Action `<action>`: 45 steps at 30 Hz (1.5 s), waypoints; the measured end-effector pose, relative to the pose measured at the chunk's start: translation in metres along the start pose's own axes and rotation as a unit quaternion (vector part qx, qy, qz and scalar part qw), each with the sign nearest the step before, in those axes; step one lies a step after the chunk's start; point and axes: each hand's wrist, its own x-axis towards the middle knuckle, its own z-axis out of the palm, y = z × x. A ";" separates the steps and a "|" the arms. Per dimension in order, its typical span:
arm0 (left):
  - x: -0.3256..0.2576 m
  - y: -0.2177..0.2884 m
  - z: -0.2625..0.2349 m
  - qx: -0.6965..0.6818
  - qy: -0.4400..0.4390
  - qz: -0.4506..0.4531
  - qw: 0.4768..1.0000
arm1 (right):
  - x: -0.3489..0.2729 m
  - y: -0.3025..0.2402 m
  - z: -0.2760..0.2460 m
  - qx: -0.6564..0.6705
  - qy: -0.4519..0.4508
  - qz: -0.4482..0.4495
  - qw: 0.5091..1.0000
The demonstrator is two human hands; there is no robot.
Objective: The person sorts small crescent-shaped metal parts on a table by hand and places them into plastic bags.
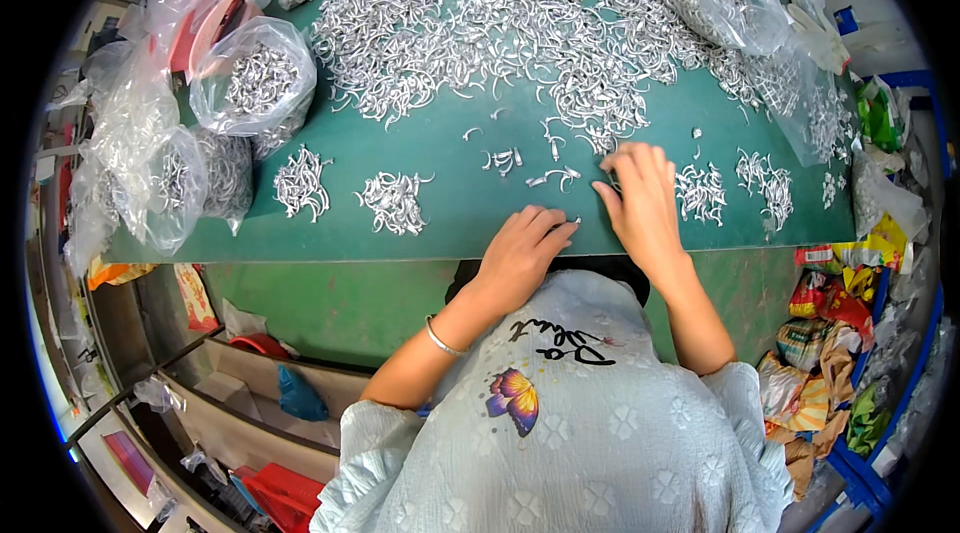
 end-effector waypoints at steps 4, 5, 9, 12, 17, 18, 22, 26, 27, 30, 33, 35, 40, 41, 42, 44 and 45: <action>0.000 0.003 0.003 -0.007 0.031 -0.017 0.999 | -0.008 0.005 0.005 -0.029 0.025 0.016 0.999; 0.001 0.004 0.002 -0.006 0.035 -0.025 0.999 | -0.007 0.007 0.010 -0.042 0.016 0.004 0.999; 0.001 0.005 0.000 -0.010 0.054 -0.046 0.997 | -0.006 0.003 -0.003 -0.026 0.010 -0.058 0.998; -0.002 0.007 0.004 -0.008 0.078 -0.084 0.993 | -0.017 -0.003 -0.013 0.070 -0.072 -0.143 0.985; -0.001 0.012 0.007 0.012 0.089 -0.117 0.989 | -0.016 0.006 -0.004 0.175 -0.085 -0.125 0.973; 0.000 0.014 0.007 0.017 0.091 -0.119 0.989 | -0.012 0.008 -0.003 0.199 -0.047 -0.095 0.974; 0.011 0.025 0.010 0.032 0.088 -0.140 0.986 | 0.012 0.003 0.013 0.108 -0.015 -0.092 0.990; 0.007 0.019 0.017 0.032 0.075 -0.114 0.990 | 0.012 0.010 0.010 0.012 -0.027 -0.076 0.997; 0.005 0.017 0.018 0.028 0.081 -0.108 0.990 | 0.009 0.013 0.005 -0.011 -0.031 -0.067 0.997; 0.000 0.014 0.016 0.017 0.091 -0.095 0.991 | 0.007 0.008 -0.002 0.010 -0.026 -0.040 0.999; 0.001 0.014 0.015 0.016 0.110 -0.092 0.990 | 0.010 0.002 0.009 0.031 -0.019 -0.059 0.998; 0.001 0.013 0.015 0.013 0.119 -0.095 0.988 | 0.011 0.001 0.013 0.030 -0.029 -0.076 0.996; 0.006 0.012 0.016 0.016 0.139 -0.105 0.985 | 0.011 0.015 0.003 0.087 0.000 -0.067 0.994; 0.006 0.011 0.017 0.016 0.141 -0.107 0.984 | 0.009 0.016 0.000 0.116 0.014 -0.061 0.991; 0.006 0.011 0.017 0.016 0.144 -0.109 0.983 | 0.007 0.014 -0.004 0.144 0.010 -0.104 0.984; 0.008 0.010 0.017 0.011 0.142 -0.120 0.983 | -0.003 0.004 -0.004 0.167 -0.062 -0.110 0.978; 0.009 0.010 0.017 0.007 0.141 -0.124 0.982 | -0.006 0.000 -0.003 0.177 -0.097 -0.112 0.973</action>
